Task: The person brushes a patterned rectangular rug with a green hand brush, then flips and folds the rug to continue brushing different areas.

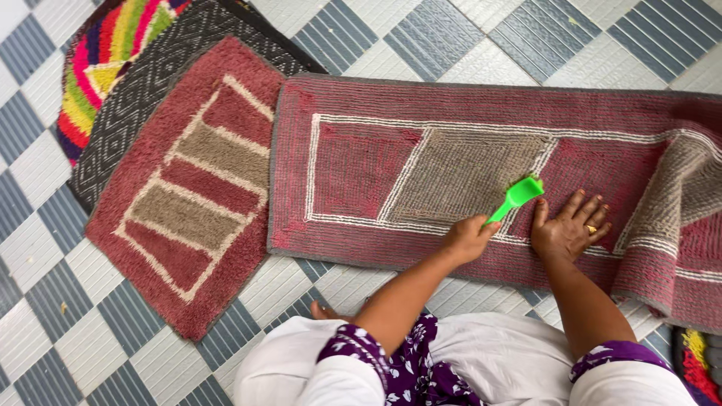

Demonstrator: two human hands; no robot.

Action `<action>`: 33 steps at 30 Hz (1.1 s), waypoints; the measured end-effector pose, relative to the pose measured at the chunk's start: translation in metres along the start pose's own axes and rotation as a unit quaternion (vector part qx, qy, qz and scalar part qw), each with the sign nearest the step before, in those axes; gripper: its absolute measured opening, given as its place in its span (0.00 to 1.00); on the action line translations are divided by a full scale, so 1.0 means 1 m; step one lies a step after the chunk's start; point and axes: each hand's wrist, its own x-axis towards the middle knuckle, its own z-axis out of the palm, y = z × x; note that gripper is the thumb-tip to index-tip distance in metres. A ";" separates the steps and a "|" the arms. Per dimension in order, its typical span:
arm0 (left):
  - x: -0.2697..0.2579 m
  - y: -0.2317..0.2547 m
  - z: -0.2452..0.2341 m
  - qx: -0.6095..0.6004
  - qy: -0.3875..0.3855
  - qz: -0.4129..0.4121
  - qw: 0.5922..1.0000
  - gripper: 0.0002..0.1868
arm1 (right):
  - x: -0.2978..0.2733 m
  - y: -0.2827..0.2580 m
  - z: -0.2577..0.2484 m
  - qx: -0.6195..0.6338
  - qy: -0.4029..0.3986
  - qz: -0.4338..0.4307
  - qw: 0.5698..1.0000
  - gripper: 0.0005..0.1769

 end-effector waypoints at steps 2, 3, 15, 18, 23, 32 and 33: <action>0.012 0.004 0.026 -0.016 0.004 -0.019 1.000 0.24 | 0.001 0.002 0.004 -0.005 0.007 -0.002 1.000 0.52; 0.015 0.003 0.031 0.009 0.006 -0.024 1.000 0.24 | 0.002 0.003 0.005 -0.008 0.009 -0.005 1.000 0.51; -0.011 -0.027 -0.094 0.119 0.080 -0.113 0.983 0.24 | 0.003 0.004 0.003 -0.003 -0.006 0.004 1.000 0.52; -0.025 -0.049 -0.148 0.125 0.068 -0.204 0.968 0.23 | 0.005 0.004 0.005 -0.017 0.001 -0.003 1.000 0.52; -0.067 -0.083 -0.237 0.185 0.150 -0.208 0.949 0.22 | 0.003 0.005 0.004 -0.008 0.001 -0.005 1.000 0.52; -0.128 -0.135 -0.327 0.239 0.244 -0.218 0.914 0.19 | 0.003 0.006 0.003 0.005 0.007 -0.016 1.000 0.52; -0.132 -0.141 -0.332 0.241 0.252 -0.227 0.909 0.19 | 0.002 0.006 0.004 0.005 0.008 -0.013 1.000 0.52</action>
